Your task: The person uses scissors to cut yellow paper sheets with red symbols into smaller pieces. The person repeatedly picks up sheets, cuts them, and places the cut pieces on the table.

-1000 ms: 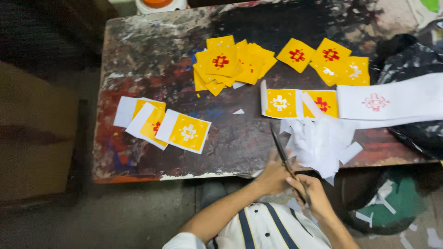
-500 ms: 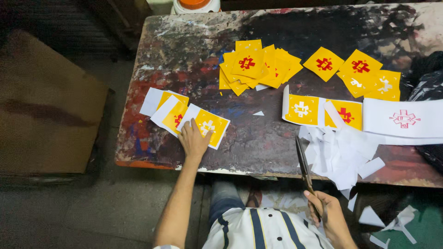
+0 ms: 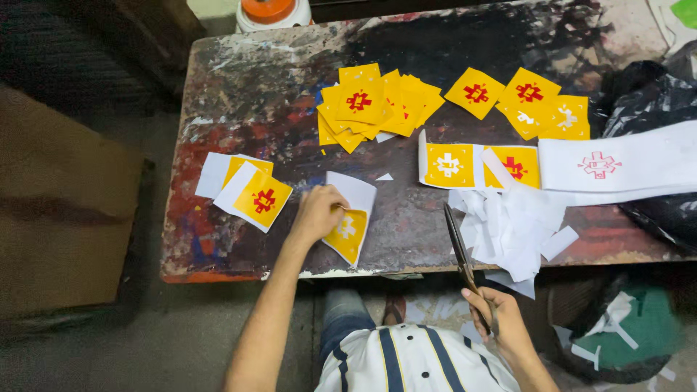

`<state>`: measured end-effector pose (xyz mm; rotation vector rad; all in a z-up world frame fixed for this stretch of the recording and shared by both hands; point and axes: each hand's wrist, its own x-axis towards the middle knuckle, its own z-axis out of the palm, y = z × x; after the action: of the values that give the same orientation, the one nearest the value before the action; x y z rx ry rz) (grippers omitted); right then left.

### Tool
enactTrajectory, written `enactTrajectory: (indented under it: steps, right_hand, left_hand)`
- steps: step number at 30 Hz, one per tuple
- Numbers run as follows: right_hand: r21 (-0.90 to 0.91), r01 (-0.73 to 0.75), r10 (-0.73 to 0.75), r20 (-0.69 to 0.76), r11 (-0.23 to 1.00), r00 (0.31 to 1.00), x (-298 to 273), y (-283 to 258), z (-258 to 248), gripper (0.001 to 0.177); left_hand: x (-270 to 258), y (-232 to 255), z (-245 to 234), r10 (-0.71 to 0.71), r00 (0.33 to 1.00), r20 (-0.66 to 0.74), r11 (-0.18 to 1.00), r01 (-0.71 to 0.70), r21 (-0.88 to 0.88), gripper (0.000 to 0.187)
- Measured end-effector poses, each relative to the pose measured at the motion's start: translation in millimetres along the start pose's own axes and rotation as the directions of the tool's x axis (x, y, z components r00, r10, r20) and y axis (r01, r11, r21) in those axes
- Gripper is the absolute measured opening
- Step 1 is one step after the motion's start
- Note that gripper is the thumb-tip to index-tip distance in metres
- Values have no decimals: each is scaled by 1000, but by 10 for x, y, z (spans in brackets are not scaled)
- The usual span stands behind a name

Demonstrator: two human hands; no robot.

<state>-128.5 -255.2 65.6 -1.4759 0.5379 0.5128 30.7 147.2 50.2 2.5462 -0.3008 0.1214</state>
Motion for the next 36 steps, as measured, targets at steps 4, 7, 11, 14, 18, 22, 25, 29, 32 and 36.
enactTrajectory:
  steps: [4,7,11,14,18,22,25,29,32,36]
  right_hand:
    - [19,52,-51,-16,998,999,-48,39,34,36]
    - [55,38,-38,6,998,999,-27,95,74,38]
    - [57,-18,16,42,998,999,-10,207,63,40]
    - [43,-34,33,38,998,999,-3,325,70,40]
    - [7,-66,66,44,998,997,7,497,25,43]
    - [-155,-61,74,79,986,994,66,700,-67,46]
    - [-259,-67,95,99,963,991,54,884,-115,47]
    - [-386,23,27,125,922,992,54,1000,-67,51]
    - [-360,73,-10,174,930,985,128,944,74,51]
    - [-330,-11,69,165,944,984,282,730,307,50]
  left_hand:
    - [213,590,245,242,961,135,954,-261,145,14]
    - [228,767,571,347,927,142,885,-373,277,13]
    - [114,867,944,153,988,-16,962,-146,230,13]
    - [-17,969,1082,-242,969,-38,969,244,46,22]
    - [-113,1058,1177,-303,933,-195,953,303,-28,27]
    - [-197,872,1211,-250,938,-239,962,213,-169,13]
    - [-296,737,1275,-194,942,-274,956,119,-268,19]
    - [-330,645,1359,-152,949,-275,963,80,-256,33]
    - [-333,613,1392,-167,945,-282,949,76,-308,44]
    - [-325,620,1382,-172,947,-272,949,86,-302,51]
